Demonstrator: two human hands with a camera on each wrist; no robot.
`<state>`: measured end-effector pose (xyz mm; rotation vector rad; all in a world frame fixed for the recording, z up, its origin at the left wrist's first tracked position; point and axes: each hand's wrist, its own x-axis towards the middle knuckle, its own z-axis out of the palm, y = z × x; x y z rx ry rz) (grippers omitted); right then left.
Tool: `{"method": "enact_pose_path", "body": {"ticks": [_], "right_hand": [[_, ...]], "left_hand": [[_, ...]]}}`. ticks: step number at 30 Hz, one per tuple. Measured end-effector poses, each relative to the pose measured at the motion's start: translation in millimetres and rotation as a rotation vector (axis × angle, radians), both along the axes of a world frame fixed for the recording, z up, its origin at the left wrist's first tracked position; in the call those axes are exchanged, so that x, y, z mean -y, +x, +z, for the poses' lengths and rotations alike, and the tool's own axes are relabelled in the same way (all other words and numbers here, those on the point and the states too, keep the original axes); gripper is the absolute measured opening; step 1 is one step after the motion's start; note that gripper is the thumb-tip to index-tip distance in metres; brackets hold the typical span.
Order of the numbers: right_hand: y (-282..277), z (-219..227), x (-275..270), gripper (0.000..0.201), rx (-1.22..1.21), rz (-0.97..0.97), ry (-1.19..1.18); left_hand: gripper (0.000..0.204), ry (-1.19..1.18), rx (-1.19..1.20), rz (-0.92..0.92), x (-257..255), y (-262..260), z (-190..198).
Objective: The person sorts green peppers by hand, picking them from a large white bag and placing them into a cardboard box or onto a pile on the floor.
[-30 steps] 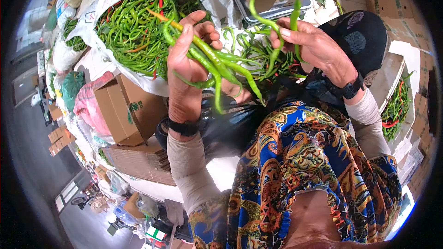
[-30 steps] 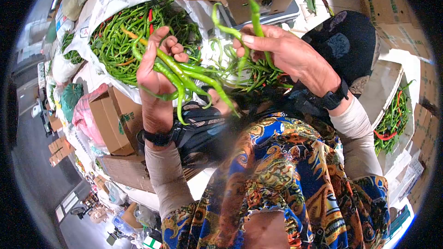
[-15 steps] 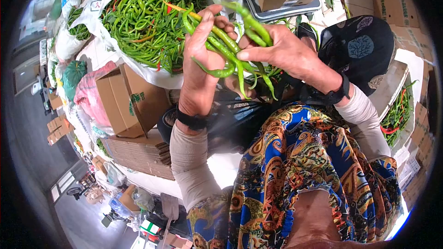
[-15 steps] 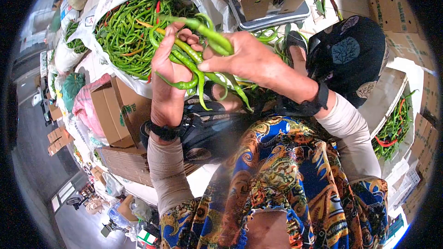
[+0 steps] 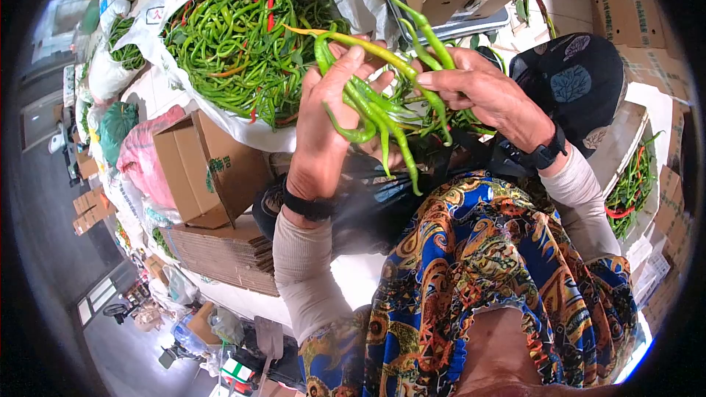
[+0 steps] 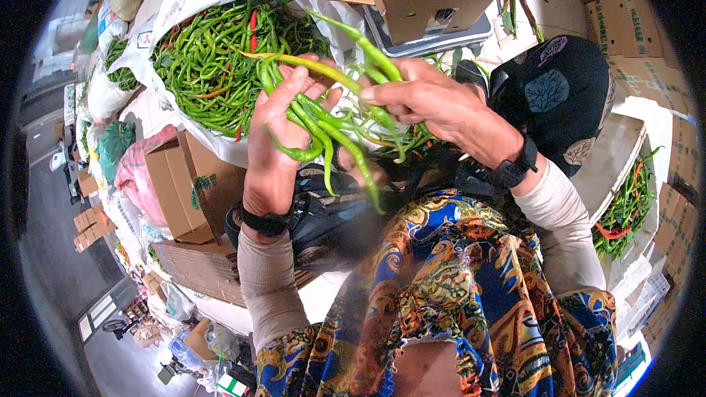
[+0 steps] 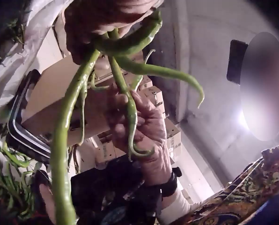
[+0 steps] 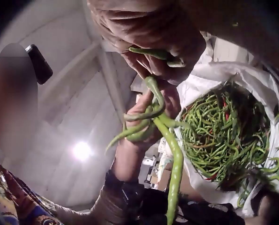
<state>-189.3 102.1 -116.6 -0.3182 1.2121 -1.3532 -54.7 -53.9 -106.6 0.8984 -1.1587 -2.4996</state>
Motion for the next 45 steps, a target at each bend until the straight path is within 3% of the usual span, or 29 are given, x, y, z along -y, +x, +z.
{"method": "enact_pose_path", "body": {"ticks": [7, 8, 16, 18, 22, 35, 37, 38, 45], "right_hand": [[-19, -1, -33, 0.022, 0.169, 0.031, 0.112], [-19, -9, -38, 0.022, 0.246, 0.017, 0.056], [-18, -12, -42, 0.041, 0.331, 0.021, -0.015], [-20, -17, -42, 0.044, 0.511, 0.077, -0.131], [-15, -15, -41, 0.048, 0.628, 0.064, -0.154], [-6, -23, -44, 0.043, 0.596, 0.087, -0.269], [-2, -18, -44, 0.041, 0.529, -0.025, -0.285], [-3, -20, -43, 0.038, 0.624, -0.047, -0.335], [-7, -27, -40, 0.027, 0.508, -0.188, -0.411]], "left_hand": [[0.024, -0.186, 0.071, 0.118, 25, 7, 6], [0.025, -0.129, 0.061, 0.226, 23, 4, 8], [0.026, -0.045, 0.029, 0.162, 26, 5, -1], [0.026, -0.067, 0.019, 0.16, 25, 4, 1], [0.026, -0.087, 0.018, 0.162, 20, 4, 6], [0.023, -0.031, -0.056, 0.159, 19, 6, 12], [0.023, 0.088, -0.242, 0.135, 23, 4, 8], [0.024, 0.144, -0.31, 0.117, 25, 5, 5], [0.029, 0.229, -0.456, 0.067, 30, 4, 4]]}}
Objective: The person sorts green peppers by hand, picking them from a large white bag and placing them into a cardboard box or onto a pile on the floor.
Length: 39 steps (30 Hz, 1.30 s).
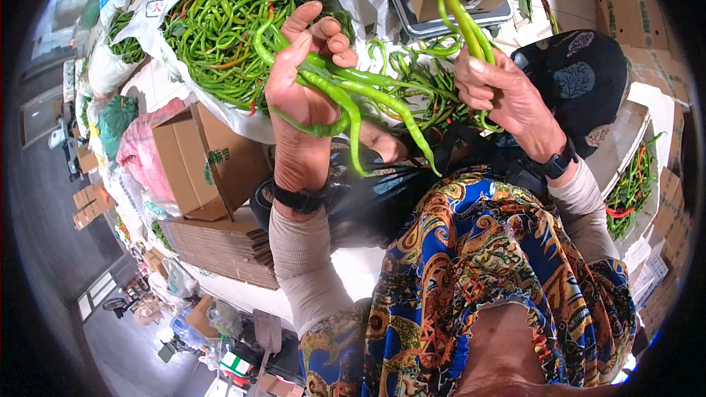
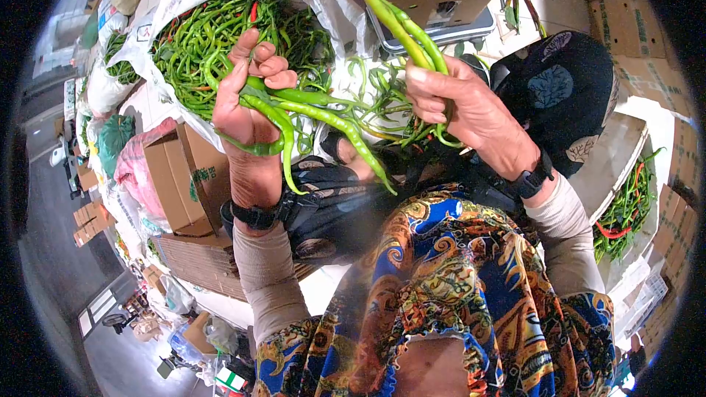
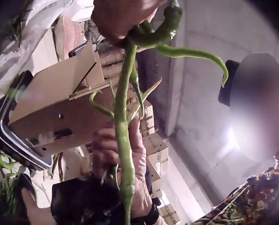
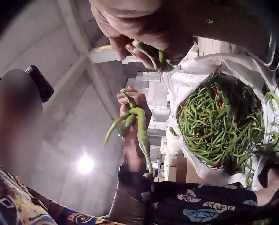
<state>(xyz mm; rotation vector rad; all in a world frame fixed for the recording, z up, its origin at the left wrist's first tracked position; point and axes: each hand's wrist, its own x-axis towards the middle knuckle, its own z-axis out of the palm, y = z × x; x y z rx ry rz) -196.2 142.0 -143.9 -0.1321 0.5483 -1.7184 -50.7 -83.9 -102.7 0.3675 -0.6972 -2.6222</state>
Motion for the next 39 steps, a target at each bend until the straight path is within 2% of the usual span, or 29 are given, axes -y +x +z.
{"method": "enact_pose_path", "body": {"ticks": [2, 3, 6, 7, 10, 12, 14, 16, 18, 20, 23, 30, 33, 36, 38, 39], "right_hand": [[4, 1, 9, 0.024, -0.244, 0.022, 0.19], [10, 15, 18, 0.022, -0.228, 0.031, 0.321], [23, 15, 33, 0.025, -0.165, 0.112, 0.319], [21, -2, 34, 0.027, -0.148, 0.219, 0.162], [32, 20, 47, 0.026, -0.081, 0.293, 0.124], [34, 23, 47, 0.022, -0.031, 0.26, 0.172], [29, 15, 42, 0.021, -0.198, 0.16, 0.301], [24, 12, 36, 0.02, -0.281, 0.126, 0.265], [21, 20, 29, 0.021, -0.646, 0.017, 0.36], [21, 25, 24, 0.027, -0.66, -0.011, 0.387], [13, 25, 13, 0.037, -0.837, -0.007, 0.502], [12, 2, 9, 0.024, -0.739, -0.227, 0.495], [12, 9, 9, 0.02, -0.679, -0.234, 0.476], [11, 8, 6, 0.019, -0.647, -0.2, 0.453], [13, 8, 5, 0.02, -0.642, -0.164, 0.452], [18, 9, 7, 0.02, -0.541, -0.186, 0.471]], "left_hand": [[0.03, 0.029, -0.031, -0.045, -2, -1, -2], [0.03, 0.029, -0.031, -0.048, -4, -2, -3], [0.032, 0.028, -0.039, -0.076, -8, -5, -8], [0.032, 0.015, -0.025, -0.079, -9, -5, -10], [0.037, 0.052, -0.12, -0.166, -8, -5, -18], [0.043, -0.023, 0.082, -0.093, -18, -7, -9], [0.051, -0.04, 0.108, -0.085, -22, -6, -4], [0.057, -0.119, 0.226, -0.149, -26, -6, -4], [0.056, -0.12, 0.251, -0.155, -28, -5, -5], [0.052, -0.15, 0.351, -0.201, -24, 0, -11], [0.049, -0.233, 0.439, -0.211, -25, -1, -14], [0.045, -0.275, 0.462, -0.31, -24, 0, -12], [0.039, -0.633, 0.596, -0.28, -20, 2, -14], [0.042, -0.546, 0.503, -0.357, -20, -2, 0], [0.045, -0.544, 0.461, -0.318, -24, -5, 2], [0.045, -0.495, 0.489, -0.306, -26, -6, 4]]}}
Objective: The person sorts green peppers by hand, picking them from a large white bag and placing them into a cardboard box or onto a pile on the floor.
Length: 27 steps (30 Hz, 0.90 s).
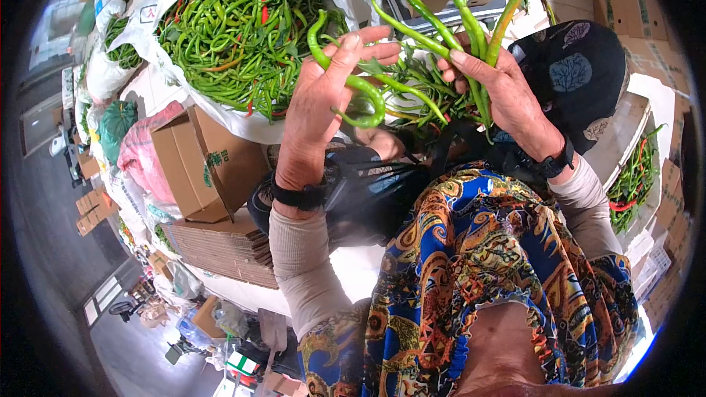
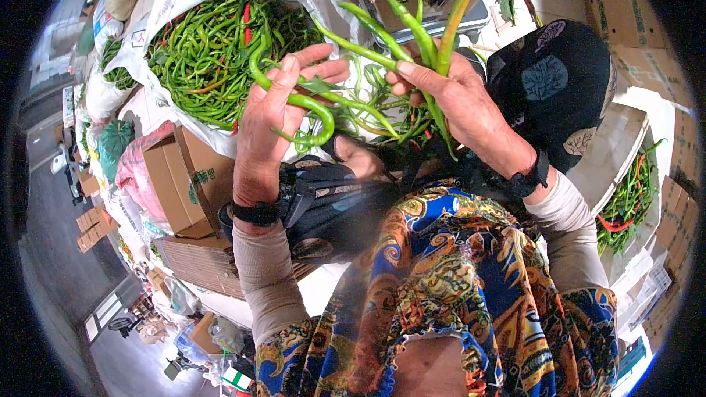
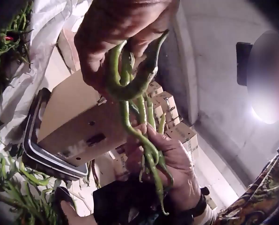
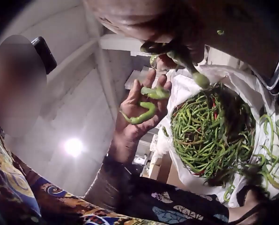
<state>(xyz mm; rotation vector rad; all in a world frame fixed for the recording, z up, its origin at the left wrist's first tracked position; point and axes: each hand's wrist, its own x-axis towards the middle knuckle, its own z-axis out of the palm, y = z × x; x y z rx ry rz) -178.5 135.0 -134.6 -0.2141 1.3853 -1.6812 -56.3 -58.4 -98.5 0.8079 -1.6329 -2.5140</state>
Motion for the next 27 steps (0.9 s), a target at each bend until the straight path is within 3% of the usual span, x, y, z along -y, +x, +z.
{"method": "enact_pose_path", "body": {"ticks": [5, 15, 19, 22, 25, 27], "right_hand": [[10, -7, 2, 0.023, 0.257, 0.032, -0.046], [22, -4, 12, 0.022, 0.219, 0.143, 0.003], [19, -14, 12, 0.019, 0.22, 0.16, -0.06], [15, -13, 12, 0.018, 0.258, 0.19, -0.043], [16, -13, 12, 0.02, 0.296, 0.192, -0.03], [19, -14, 15, 0.023, 0.359, 0.146, -0.073]], "left_hand": [[0.04, 0.082, 0.05, 0.121, 1, 0, -8], [0.041, -0.119, 0.046, 0.105, -3, 1, -23], [0.045, -0.116, 0.113, 0.124, -6, 1, -12], [0.048, -0.272, 0.139, 0.066, 0, 1, -5], [0.049, -0.09, 0.049, 0.03, 0, 3, -23], [0.056, 0.039, 0.008, 0.109, -7, 1, -25]]}}
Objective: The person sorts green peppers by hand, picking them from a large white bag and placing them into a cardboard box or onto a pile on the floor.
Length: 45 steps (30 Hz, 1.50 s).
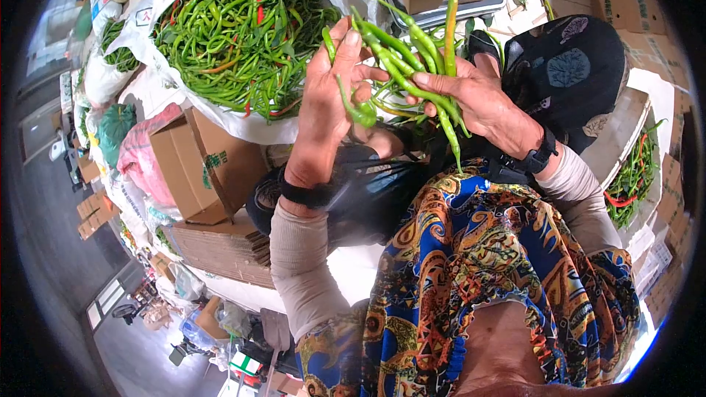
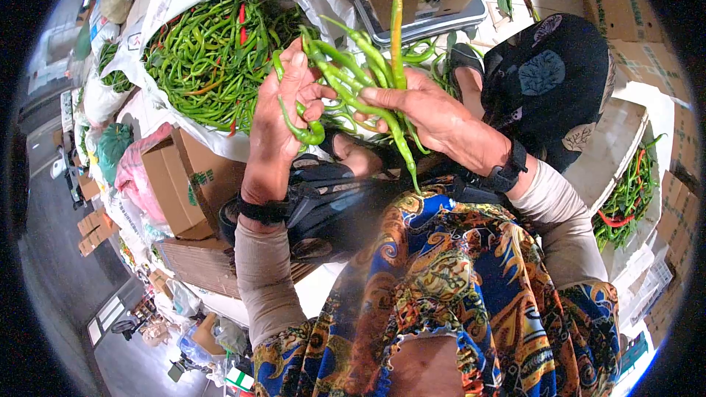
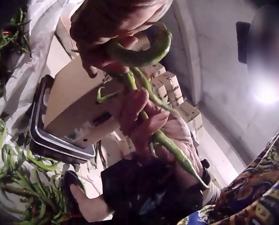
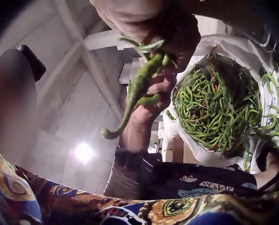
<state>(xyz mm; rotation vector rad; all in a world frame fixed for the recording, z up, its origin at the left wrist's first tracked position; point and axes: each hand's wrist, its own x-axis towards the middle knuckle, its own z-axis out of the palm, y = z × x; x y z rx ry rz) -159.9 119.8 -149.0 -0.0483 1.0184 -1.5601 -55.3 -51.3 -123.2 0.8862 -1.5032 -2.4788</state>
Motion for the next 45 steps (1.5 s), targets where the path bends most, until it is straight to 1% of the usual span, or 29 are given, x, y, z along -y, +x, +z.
{"method": "enact_pose_path", "body": {"ticks": [2, 3, 4, 6, 7, 8, 10, 11, 12, 14, 15, 16, 18, 19, 20, 22, 24, 27, 28, 29, 30, 31, 32, 34, 36, 38, 39, 43, 45], "right_hand": [[-1, -1, 1, 0.027, 0.039, 0.005, 0.026], [-1, -2, 0, 0.028, 0.012, 0.002, 0.018], [-2, -2, 0, 0.029, -0.016, 0.001, 0.011], [-1, 1, 0, 0.028, -0.028, -0.007, 0.014], [-1, -1, 1, 0.025, -0.031, -0.028, 0.024], [-1, -1, 1, 0.023, -0.034, -0.049, 0.034], [-4, -2, -1, 0.02, -0.024, -0.05, 0.028], [-6, -2, -1, 0.017, -0.016, -0.051, 0.021], [-7, -2, -2, 0.017, -0.016, -0.053, 0.022], [-6, -3, -2, 0.012, -0.038, -0.041, 0.019], [-6, -2, -2, 0.012, -0.037, -0.04, 0.018], [-5, 1, -1, 0.011, -0.012, -0.07, 0.037], [-4, -1, 0, 0.011, 0.015, -0.102, 0.056], [-5, -5, -1, 0.011, 0.036, -0.082, 0.062], [-4, -6, -2, 0.011, 0.054, -0.062, 0.069], [-2, -3, -1, 0.011, 0.048, -0.065, 0.086], [-1, -2, 1, 0.011, 0.043, -0.063, 0.098], [-2, -4, -2, 0.012, -0.03, -0.029, 0.081], [-2, -3, -4, 0.012, -0.092, 0.0, 0.112], [-3, -3, -5, 0.013, -0.154, 0.029, 0.141], [-4, 0, -6, 0.013, -0.155, 0.026, 0.141], [-5, 2, -8, 0.013, -0.179, 0.024, 0.151], [-6, 4, -9, 0.014, -0.201, 0.024, 0.163], [-5, 4, -10, 0.014, -0.184, 0.014, 0.161], [-6, 5, -8, 0.014, -0.168, 0.004, 0.155], [-5, 6, -7, 0.015, -0.211, 0.038, 0.152], [-3, 4, -6, 0.015, -0.208, 0.04, 0.15], [1, 3, -4, 0.016, -0.15, -0.041, 0.137], [0, 3, -6, 0.017, -0.134, -0.064, 0.129]], "left_hand": [[0.051, 0.004, 0.038, 0.117, -4, -4, -1], [0.043, -0.014, 0.049, 0.049, 0, -4, 1], [0.043, -0.012, 0.048, 0.046, -1, -5, 1], [0.035, -0.025, 0.107, -0.034, -4, -3, -1], [0.038, -0.08, 0.138, -0.017, -4, -4, -5], [0.038, -0.081, 0.138, -0.017, -6, -4, -6], [0.038, -0.195, 0.197, 0.18, -8, -6, -6], [0.034, -0.23, 0.168, 0.259, -7, -4, -7], [0.034, -0.23, 0.168, 0.257, -2, 0, -8], [0.029, -0.268, 0.183, 0.11, 9, 6, -6], [0.026, -0.393, 0.281, 0.018, 8, 5, -2], [0.026, -0.393, 0.283, 0.02, 7, 4, 1], [0.026, -0.509, 0.3, 0.068, 7, 3, 5], [0.027, -0.335, 0.188, 0.174, 7, 2, 5], [0.027, -0.332, 0.188, 0.17, 8, 2, 6], [0.026, -0.12, 0.03, 0.157, 10, 2, 9], [0.023, -0.129, 0.038, 0.132, 3, -4, 14], [0.019, -0.259, 0.094, 0.136, 2, -5, 8], [0.019, -0.258, 0.094, 0.134, 4, -4, 10], [0.018, -0.318, 0.136, 0.221, 7, -3, 15], [0.019, -0.379, 0.177, 0.309, 13, -1, 18], [0.02, -0.346, 0.121, 0.356, 21, 1, 18], [0.02, -0.344, 0.121, 0.355, 20, 2, 19], [0.021, -0.341, 0.205, 0.261, 16, 3, 20], [0.021, -0.31, 0.202, 0.245, 0, -7, 12], [0.02, -0.319, 0.138, 0.096, -7, -8, 6], [0.019, -0.312, 0.104, 0.095, -7, -7, 2], [0.017, -0.296, 0.126, 0.11, 2, -4, 4], [0.017, -0.173, 0.044, 0.178, 3, -4, 5]]}}
